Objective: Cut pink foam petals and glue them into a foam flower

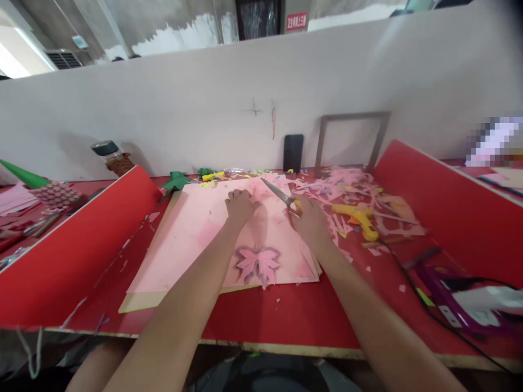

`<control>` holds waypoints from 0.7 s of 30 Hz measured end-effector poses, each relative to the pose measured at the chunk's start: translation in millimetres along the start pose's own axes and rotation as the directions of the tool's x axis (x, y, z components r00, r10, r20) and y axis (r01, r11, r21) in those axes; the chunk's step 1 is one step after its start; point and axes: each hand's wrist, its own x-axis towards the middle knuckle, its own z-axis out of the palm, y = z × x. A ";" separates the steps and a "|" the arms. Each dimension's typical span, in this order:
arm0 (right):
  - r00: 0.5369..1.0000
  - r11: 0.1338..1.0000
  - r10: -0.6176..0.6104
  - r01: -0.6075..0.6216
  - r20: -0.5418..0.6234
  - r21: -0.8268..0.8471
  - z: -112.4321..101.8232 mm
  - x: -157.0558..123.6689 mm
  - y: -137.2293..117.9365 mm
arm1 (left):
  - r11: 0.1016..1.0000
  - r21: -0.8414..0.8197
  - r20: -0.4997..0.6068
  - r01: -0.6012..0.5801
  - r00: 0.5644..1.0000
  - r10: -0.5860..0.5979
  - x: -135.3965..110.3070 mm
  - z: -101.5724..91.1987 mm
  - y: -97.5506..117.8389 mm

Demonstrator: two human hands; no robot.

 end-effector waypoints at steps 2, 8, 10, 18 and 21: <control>0.998 0.997 -0.058 0.059 -0.024 0.057 5.4 -0.7 -1.4 | 0.998 -0.064 -0.069 -0.011 0.998 0.006 0.7 0.3 -5.9; 0.989 0.968 -0.140 0.148 -0.052 0.200 0.2 -4.2 -19.6 | 0.907 -0.397 -0.210 -0.138 0.976 0.056 -11.7 -11.4 -17.6; 0.989 0.956 -0.144 0.145 -0.023 0.256 -3.5 -5.0 -23.2 | 0.849 -0.500 -0.215 -0.170 0.974 0.068 -19.4 -12.8 -16.2; 0.971 0.721 0.231 -0.209 0.055 0.661 -15.7 -9.3 -36.0 | 0.644 -0.677 -0.158 -0.357 0.925 0.347 -49.3 -23.6 4.7; 0.930 0.427 0.315 -0.317 0.189 0.847 -19.3 -11.4 -41.6 | 0.672 -0.558 -0.139 -0.487 0.853 0.503 -57.7 -28.5 13.4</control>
